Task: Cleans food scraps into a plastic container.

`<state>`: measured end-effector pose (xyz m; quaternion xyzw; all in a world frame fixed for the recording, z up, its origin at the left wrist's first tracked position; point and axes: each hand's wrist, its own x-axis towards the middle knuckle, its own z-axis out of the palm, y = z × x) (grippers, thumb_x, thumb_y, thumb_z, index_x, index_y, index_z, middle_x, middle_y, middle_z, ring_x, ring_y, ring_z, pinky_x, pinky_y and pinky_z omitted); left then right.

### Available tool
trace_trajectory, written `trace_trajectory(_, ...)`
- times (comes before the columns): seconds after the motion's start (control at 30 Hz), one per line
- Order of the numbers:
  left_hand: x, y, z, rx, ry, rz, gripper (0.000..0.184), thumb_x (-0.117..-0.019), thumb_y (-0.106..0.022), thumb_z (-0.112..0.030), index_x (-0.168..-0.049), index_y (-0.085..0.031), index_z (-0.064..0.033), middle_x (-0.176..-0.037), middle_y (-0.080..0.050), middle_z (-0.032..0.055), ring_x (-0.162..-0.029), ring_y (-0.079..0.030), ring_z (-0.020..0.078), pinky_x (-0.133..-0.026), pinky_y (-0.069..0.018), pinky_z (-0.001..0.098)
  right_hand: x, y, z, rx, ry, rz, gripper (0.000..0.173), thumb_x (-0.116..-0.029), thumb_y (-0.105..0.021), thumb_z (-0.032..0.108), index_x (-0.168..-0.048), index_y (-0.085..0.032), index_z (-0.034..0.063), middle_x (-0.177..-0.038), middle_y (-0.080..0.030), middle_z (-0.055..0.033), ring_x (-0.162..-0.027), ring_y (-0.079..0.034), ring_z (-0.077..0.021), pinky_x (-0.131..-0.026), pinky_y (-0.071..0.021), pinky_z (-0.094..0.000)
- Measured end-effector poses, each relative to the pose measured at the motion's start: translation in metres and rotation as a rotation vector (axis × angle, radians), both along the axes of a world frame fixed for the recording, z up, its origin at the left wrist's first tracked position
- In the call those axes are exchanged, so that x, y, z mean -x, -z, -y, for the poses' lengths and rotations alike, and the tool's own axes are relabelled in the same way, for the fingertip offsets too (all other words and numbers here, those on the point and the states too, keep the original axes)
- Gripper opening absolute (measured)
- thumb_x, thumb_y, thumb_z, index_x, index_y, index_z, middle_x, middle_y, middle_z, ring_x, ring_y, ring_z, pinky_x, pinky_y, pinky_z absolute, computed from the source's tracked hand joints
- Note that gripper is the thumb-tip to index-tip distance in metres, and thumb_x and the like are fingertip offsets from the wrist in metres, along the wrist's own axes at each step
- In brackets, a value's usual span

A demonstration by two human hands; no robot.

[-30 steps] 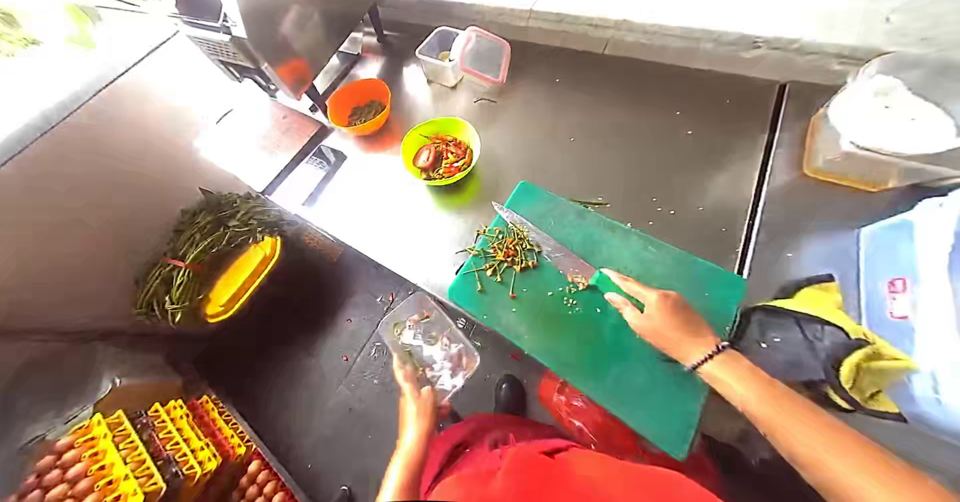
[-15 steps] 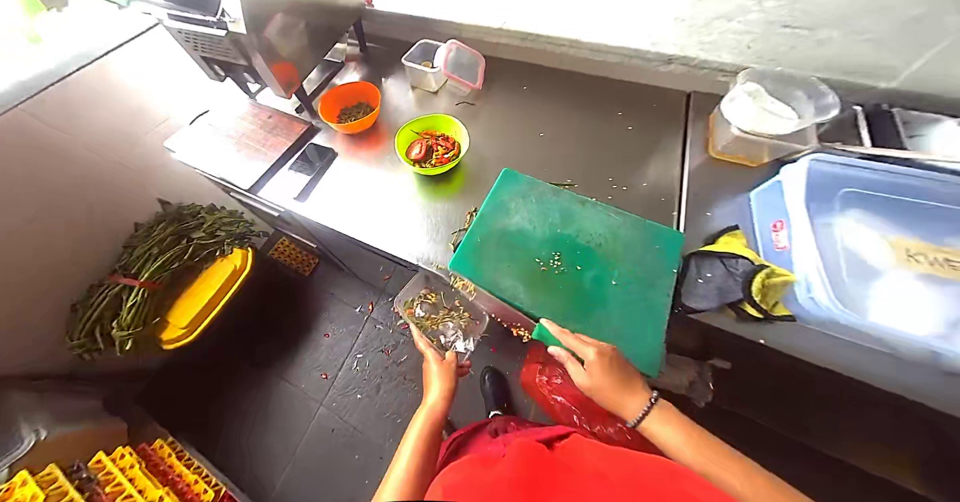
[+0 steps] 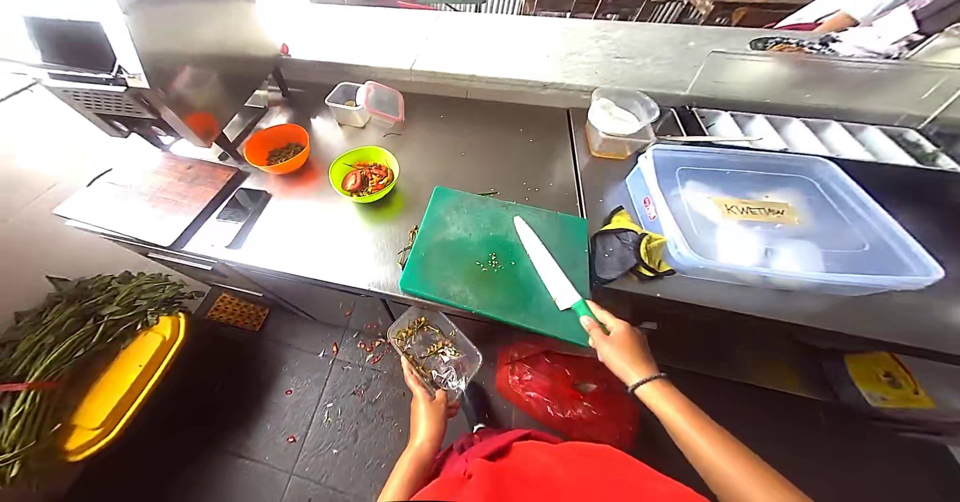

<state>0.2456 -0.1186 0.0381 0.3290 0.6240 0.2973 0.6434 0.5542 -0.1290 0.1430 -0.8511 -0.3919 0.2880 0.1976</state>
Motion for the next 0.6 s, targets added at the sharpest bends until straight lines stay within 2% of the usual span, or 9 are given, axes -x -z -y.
trace_trajectory(0.03,-0.001,0.0,-0.001,0.002,-0.003,-0.004,0.106,-0.0936,-0.05,0.011,-0.159,0.025,-0.0238,-0.145,-0.043,0.0312,-0.061,-0.07,0.0211,-0.06,-0.0622,0.0378,0.013,-0.003,0.001,0.015,-0.079,0.036,0.046,-0.1095,-0.051,0.022,-0.153,-0.049,0.0062,-0.13,-0.068,-0.0242,-0.11,-0.07,-0.0391,-0.102,-0.0506,-0.0558)
trace_trajectory(0.1,-0.002,0.002,-0.001,-0.007,-0.007,-0.003,0.105,-0.0933,-0.049,0.011,-0.159,0.025,-0.023,-0.153,-0.035,0.0302,-0.062,-0.071,0.0206,-0.06,-0.0628,0.0375,0.036,-0.007,0.004,0.045,-0.188,0.068,0.047,-0.1099,-0.049,0.023,-0.154,-0.048,0.0054,-0.136,-0.064,-0.0249,-0.122,-0.065,-0.041,-0.109,-0.0451,-0.0561)
trace_trajectory(0.17,-0.001,0.003,-0.003,-0.025,-0.015,0.002,0.104,-0.0929,-0.049,0.011,-0.159,0.025,-0.0218,-0.162,-0.022,0.0296,-0.064,-0.071,0.0212,-0.061,-0.063,0.0384,0.054,-0.004,0.008,0.027,-0.285,0.091,0.047,-0.1094,-0.049,0.022,-0.153,-0.049,0.004,-0.137,-0.064,-0.0244,-0.127,-0.063,-0.041,-0.112,-0.044,-0.0546)
trace_trajectory(0.3,0.002,-0.001,-0.01,-0.024,-0.055,0.011,0.101,-0.0944,-0.047,0.009,-0.159,0.024,-0.0202,-0.162,-0.024,0.0284,-0.066,-0.072,0.0207,-0.062,-0.0633,0.0374,0.073,0.015,0.015,-0.098,-0.502,0.079,0.046,-0.1072,-0.051,0.02,-0.15,-0.053,0.003,-0.135,-0.067,-0.0228,-0.123,-0.066,-0.0408,-0.109,-0.0475,-0.0556)
trace_trajectory(0.37,0.011,-0.006,-0.012,-0.005,-0.072,0.002,0.099,-0.095,-0.047,0.008,-0.16,0.023,-0.0189,-0.156,-0.032,0.0298,-0.065,-0.072,0.0207,-0.063,-0.0637,0.0372,0.084,0.016,0.011,-0.1,-0.64,0.043,0.047,-0.1072,-0.05,0.024,-0.151,-0.053,0.0066,-0.135,-0.067,-0.0199,-0.122,-0.067,-0.0392,-0.107,-0.0489,-0.0563)
trace_trajectory(0.4,0.017,-0.007,-0.012,0.005,-0.081,-0.016,0.097,-0.0956,-0.047,0.008,-0.16,0.021,-0.0183,-0.148,-0.042,0.0303,-0.064,-0.072,0.0208,-0.062,-0.0635,0.0373,0.09,0.017,0.008,-0.131,-0.707,0.034,0.047,-0.1069,-0.051,0.025,-0.15,-0.055,0.0067,-0.134,-0.068,-0.0194,-0.121,-0.067,-0.0388,-0.105,-0.0502,-0.0564)
trace_trajectory(0.47,0.035,-0.014,-0.009,0.022,-0.102,-0.054,0.091,-0.0968,-0.046,0.006,-0.163,0.012,-0.0177,-0.131,-0.056,0.0284,-0.064,-0.071,0.0223,-0.062,-0.0627,0.0381,0.105,0.019,-0.002,-0.264,-0.824,0.051,0.043,-0.1052,-0.053,0.021,-0.145,-0.059,0.0044,-0.13,-0.07,-0.02,-0.116,-0.07,-0.0385,-0.1,-0.0539,-0.0555)
trace_trajectory(0.53,0.057,-0.025,0.0,0.008,-0.126,-0.067,0.082,-0.098,-0.044,0.005,-0.165,-0.001,-0.0167,-0.13,-0.059,0.0268,-0.066,-0.071,0.024,-0.06,-0.0618,0.0387,0.117,0.021,-0.018,-0.404,-0.941,0.08,0.04,-0.1018,-0.057,0.014,-0.14,-0.064,0.0049,-0.121,-0.072,-0.0218,-0.108,-0.071,-0.0394,-0.095,-0.0566,-0.0544)
trace_trajectory(0.6,0.077,-0.045,0.009,-0.024,-0.121,-0.105,0.073,-0.099,-0.042,0.004,-0.164,-0.013,-0.0141,-0.126,-0.063,0.024,-0.062,-0.069,0.022,-0.056,-0.0597,0.0364,0.127,0.029,-0.037,-0.602,-1.06,0.113,0.042,-0.094,-0.061,0.005,-0.135,-0.069,0.0082,-0.111,-0.072,-0.0212,-0.101,-0.072,-0.0384,-0.088,-0.0597,-0.0512)
